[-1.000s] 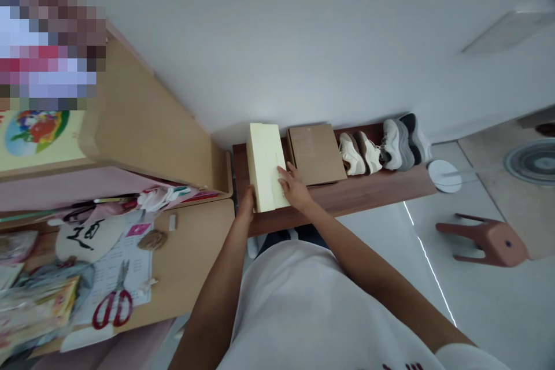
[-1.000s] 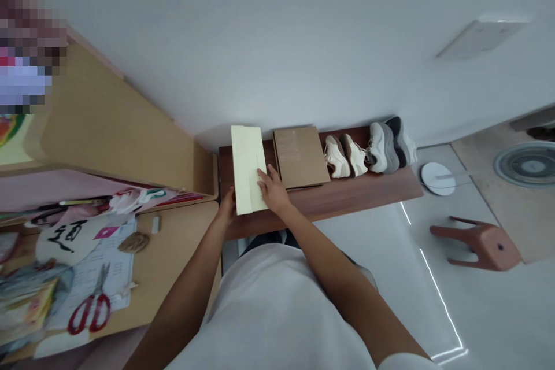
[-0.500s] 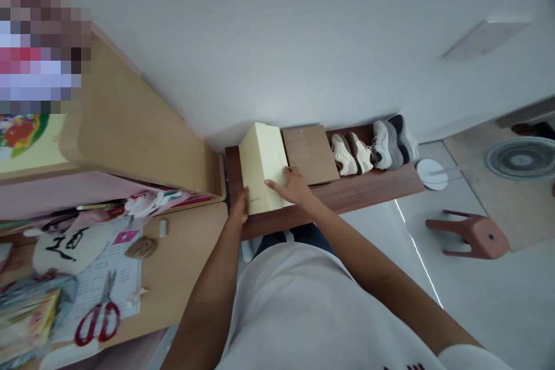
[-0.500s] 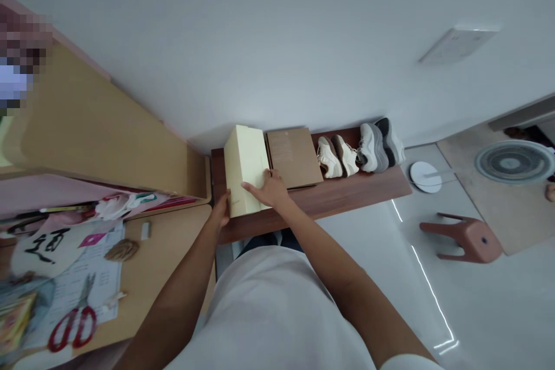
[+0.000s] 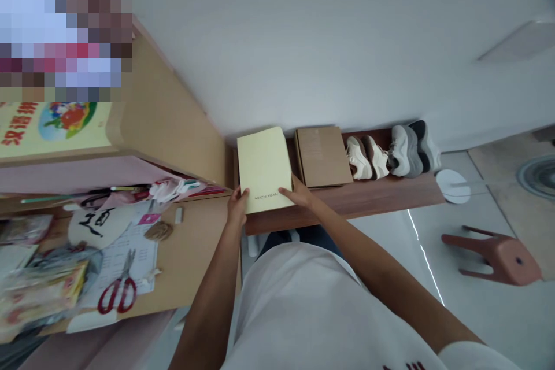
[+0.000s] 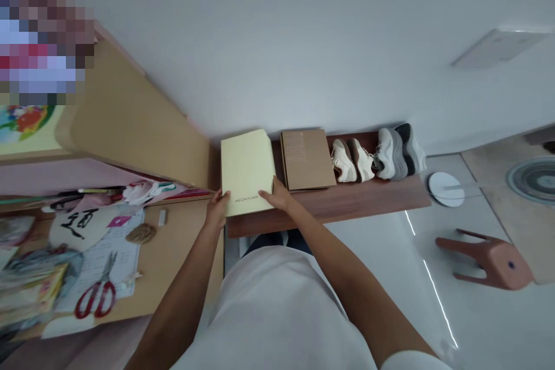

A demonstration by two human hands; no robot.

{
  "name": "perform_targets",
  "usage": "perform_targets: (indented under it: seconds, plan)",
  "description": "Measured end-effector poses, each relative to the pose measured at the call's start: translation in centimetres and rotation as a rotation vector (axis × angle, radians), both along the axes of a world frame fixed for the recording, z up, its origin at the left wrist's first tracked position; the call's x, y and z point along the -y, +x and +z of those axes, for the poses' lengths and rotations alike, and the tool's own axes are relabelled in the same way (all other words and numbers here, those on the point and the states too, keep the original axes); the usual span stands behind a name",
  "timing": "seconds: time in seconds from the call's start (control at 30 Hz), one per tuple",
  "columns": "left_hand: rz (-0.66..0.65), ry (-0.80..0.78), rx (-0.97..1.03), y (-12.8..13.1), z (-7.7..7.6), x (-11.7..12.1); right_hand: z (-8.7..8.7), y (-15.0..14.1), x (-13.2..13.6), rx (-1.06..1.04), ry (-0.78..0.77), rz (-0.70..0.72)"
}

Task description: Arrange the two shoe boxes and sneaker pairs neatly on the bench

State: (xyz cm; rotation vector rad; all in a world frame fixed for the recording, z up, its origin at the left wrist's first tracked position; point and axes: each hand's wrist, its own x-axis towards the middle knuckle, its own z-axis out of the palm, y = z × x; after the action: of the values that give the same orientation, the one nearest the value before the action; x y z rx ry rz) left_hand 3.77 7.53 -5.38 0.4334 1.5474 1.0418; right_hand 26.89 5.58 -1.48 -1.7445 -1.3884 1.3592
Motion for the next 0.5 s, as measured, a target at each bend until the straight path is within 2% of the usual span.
perform_targets:
  seconds: [0.2,0.33,0.5]
  plan:
    - [-0.042,0.065,-0.103,0.3,-0.5,-1.5,-2.5,0.2,-0.6,-0.09,-0.046,-0.069]
    - [-0.106,0.083,-0.146,0.5,-1.2,-1.6,-4.1,0.3,-0.7,-0.154,-0.111,-0.103]
    - [-0.129,0.09,-0.187,0.6,-1.7,-1.7,-5.0,0.4,-0.8,-0.222,-0.111,-0.124]
